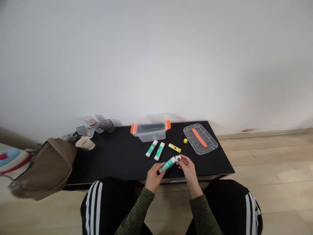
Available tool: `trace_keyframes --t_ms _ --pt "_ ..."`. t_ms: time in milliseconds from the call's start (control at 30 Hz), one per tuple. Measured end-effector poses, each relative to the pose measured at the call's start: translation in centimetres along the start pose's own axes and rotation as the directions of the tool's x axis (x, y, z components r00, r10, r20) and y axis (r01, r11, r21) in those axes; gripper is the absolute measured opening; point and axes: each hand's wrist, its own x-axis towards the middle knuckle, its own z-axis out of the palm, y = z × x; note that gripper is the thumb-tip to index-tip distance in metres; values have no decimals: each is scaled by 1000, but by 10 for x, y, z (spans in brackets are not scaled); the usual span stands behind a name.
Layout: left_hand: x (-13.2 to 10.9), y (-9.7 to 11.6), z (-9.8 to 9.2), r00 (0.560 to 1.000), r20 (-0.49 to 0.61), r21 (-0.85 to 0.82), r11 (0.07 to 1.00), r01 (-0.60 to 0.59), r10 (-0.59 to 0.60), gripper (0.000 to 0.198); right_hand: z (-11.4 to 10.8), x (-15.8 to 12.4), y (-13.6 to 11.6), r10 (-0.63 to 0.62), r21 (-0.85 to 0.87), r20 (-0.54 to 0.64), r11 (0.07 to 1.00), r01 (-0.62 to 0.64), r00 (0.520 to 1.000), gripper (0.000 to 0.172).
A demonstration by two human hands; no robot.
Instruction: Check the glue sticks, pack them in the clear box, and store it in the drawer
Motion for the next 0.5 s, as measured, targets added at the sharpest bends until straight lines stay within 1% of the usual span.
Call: trace_keyframes --t_ms 267,400,500 --pt "-3 0 -11 999 18 6 999 -43 43 40 3 -9 -7 22 -33 53 999 -20 998 55" --pt "-4 4 -20 997 34 22 997 -74 74 40 3 -17 -12 29 -59 111 998 -22 993 54" --pt "-6 10 -26 996 56 22 997 -75 74 42 4 -23 -16 27 -52 145 998 -20 989 53"
